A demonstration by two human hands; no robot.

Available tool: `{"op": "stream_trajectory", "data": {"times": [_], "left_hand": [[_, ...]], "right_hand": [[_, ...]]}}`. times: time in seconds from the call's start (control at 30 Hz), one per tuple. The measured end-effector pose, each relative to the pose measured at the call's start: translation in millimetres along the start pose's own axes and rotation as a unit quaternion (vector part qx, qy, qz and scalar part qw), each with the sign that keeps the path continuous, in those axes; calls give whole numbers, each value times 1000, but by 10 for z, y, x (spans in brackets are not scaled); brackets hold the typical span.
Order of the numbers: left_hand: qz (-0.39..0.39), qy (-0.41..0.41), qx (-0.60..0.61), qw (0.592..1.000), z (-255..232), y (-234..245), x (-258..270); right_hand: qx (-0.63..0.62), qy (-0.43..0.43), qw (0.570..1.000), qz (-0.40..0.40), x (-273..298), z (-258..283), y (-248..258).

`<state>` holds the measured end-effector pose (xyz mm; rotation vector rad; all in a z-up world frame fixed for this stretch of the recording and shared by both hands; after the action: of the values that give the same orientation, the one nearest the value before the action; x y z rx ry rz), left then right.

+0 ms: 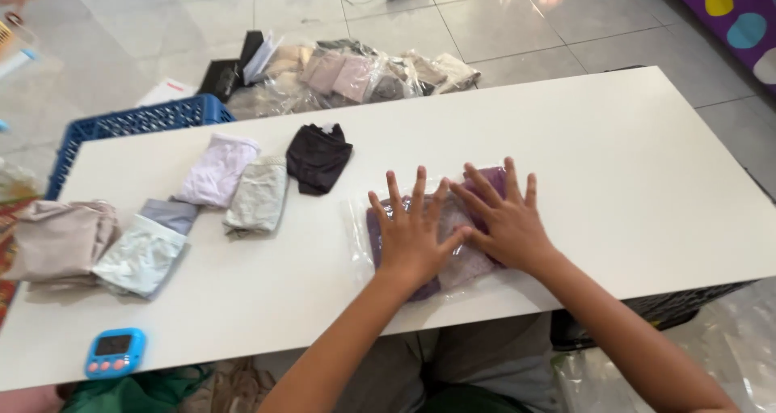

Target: The person is packing folded underwear into clear plastic bags on a white table, organizing them neatly before sealing or setting them aside.

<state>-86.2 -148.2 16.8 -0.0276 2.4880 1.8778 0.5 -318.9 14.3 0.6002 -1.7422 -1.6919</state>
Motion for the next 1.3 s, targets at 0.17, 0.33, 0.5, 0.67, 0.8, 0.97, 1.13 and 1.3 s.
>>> {"op": "stream_trajectory", "data": {"times": [0.17, 0.33, 0.5, 0.67, 0.8, 0.97, 1.13, 1.3], "left_hand": [[88, 35, 10, 995, -76, -67, 21], [118, 53, 16, 991, -52, -35, 2], [121, 44, 16, 992, -3, -76, -40], [98, 18, 153, 983, 133, 34, 46], [33, 16, 138, 990, 316, 285, 337], [112, 68, 60, 990, 495, 34, 553], [138, 81, 27, 987, 510, -67, 577], [143, 88, 34, 985, 526, -61, 559]], "right_hand": [[-2, 1, 999, 51, -54, 33, -83], [6, -1, 998, 58, -80, 76, -98], [-5, -16, 999, 48, -111, 78, -167], [-37, -7, 997, 72, -133, -20, -193], [-48, 6, 998, 34, -43, 215, 181], [9, 89, 996, 11, -56, 722, 58], [6, 98, 995, 14, -116, 746, -157], [5, 92, 995, 44, -143, 744, -150]]}}
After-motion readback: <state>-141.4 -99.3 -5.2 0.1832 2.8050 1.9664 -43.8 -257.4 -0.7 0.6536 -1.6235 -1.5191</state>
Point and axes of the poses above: each hand's wrist, its own x-axis away from the middle knuckle, its own y-axis out of the back of the hand, z = x × y, the point moved 1 cm from there along -x, towards the middle knuckle, and after that the axes turned 14 degrees about z, right-handed, at the moved point
